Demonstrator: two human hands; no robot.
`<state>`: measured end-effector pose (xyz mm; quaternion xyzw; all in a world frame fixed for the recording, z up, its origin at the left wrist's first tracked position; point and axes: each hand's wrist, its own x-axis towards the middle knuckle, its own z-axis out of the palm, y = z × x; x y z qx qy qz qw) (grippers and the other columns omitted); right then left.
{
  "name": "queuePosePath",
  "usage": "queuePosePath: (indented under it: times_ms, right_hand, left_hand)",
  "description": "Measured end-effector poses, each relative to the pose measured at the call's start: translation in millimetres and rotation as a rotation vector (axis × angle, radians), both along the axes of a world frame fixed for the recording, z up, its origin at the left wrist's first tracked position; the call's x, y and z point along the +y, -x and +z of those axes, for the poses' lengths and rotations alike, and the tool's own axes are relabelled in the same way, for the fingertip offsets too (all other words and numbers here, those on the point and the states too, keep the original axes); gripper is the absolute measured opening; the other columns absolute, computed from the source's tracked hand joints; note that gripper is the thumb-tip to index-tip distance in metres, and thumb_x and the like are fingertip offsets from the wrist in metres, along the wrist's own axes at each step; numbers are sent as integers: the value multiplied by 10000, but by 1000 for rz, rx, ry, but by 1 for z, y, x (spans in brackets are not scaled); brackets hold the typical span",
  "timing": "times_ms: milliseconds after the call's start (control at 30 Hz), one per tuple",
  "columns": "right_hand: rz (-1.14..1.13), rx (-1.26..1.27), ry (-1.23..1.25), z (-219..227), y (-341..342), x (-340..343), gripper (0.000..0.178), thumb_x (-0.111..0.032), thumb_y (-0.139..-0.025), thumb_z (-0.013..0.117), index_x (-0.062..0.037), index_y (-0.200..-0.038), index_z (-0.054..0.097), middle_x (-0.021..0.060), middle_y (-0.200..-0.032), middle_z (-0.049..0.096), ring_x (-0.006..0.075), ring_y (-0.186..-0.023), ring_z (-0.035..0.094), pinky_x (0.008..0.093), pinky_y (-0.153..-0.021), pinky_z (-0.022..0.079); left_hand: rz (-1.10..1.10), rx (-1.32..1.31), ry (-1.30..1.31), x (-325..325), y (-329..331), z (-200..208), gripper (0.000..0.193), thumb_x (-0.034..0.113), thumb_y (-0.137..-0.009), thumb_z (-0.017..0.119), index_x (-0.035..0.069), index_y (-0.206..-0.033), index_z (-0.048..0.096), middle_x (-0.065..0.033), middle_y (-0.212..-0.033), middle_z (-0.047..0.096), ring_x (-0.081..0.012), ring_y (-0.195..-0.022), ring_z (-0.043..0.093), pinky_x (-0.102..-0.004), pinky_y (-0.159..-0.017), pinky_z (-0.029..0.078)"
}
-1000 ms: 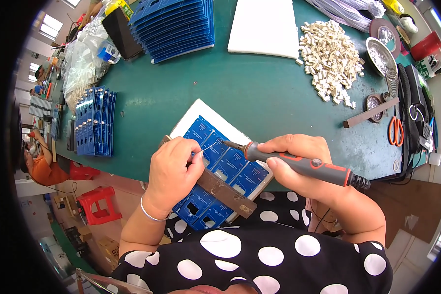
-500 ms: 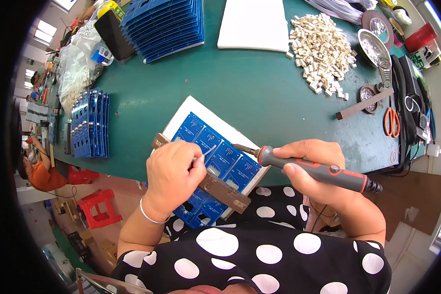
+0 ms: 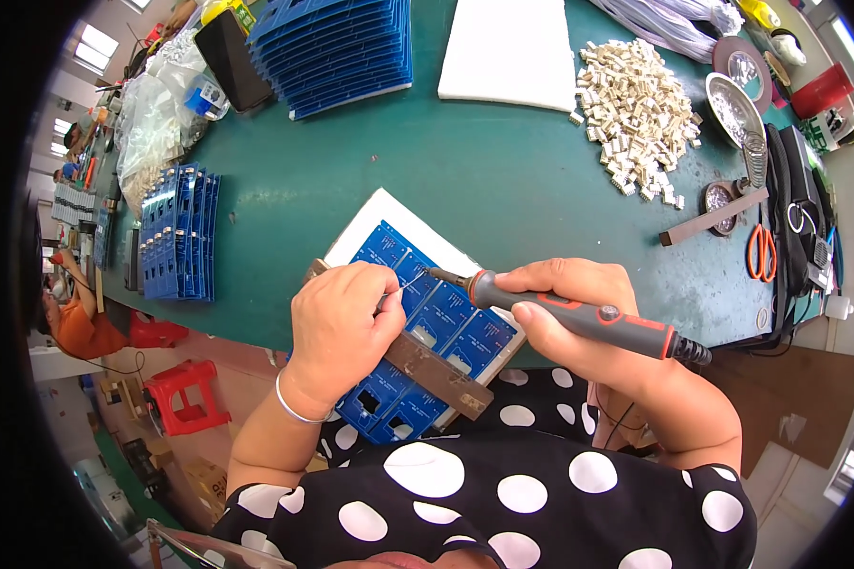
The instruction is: The person places a circuit board onto a base block, secures it with a metal bar, and solders components onto the board using a soldering iron and solder wire.
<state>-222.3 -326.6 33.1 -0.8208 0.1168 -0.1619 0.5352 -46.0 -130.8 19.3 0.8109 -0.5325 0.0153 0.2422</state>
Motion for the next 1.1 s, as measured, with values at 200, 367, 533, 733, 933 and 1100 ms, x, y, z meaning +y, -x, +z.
queuePosePath:
  times_ms: [200,367,533,733,933,1100]
  right_hand:
    - [3,-26,52,-2,5,-2,294,-223,-876,650,24,-1015,727,152,-861,733,194,-670,715,303,-612,557]
    - [-11,-62,74,2,17,-5,302,-235,-880,647,35,-994,721,158,-858,734,195,-656,716,301,-606,561]
    - [-35,-8,22,6,31,-9,258,-145,-806,681,-11,-1019,738,157,-879,751,260,-708,722,341,-660,568]
    - [-26,-58,80,3,34,-5,295,-216,-851,633,29,-988,725,160,-808,727,203,-625,718,298,-586,562]
    - [-18,-57,66,2,31,-4,303,-209,-834,630,25,-1002,726,154,-777,721,205,-619,716,301,-586,562]
    - [-18,-53,71,1,30,-3,302,-206,-835,625,24,-1003,727,156,-789,722,203,-624,717,301,-586,563]
  left_hand:
    - [-51,-2,-30,1,3,3,121,27,-726,699,85,-779,606,-56,-714,621,-259,-671,636,-372,-605,499]
    - [-74,41,-16,4,7,9,131,13,-711,692,83,-777,603,-59,-701,604,-263,-655,622,-377,-592,488]
    - [-105,59,-20,4,11,10,140,5,-703,692,82,-774,598,-58,-698,598,-264,-641,608,-373,-582,478]
    - [-126,20,-28,-1,13,8,154,-3,-693,694,76,-778,592,-58,-708,606,-263,-643,609,-373,-579,475]
    - [-138,25,-7,-4,15,6,156,-8,-696,690,74,-782,590,-63,-702,601,-265,-635,607,-374,-577,474]
    - [-137,34,-14,-5,16,5,152,-9,-699,688,74,-782,590,-65,-698,595,-270,-630,603,-377,-578,472]
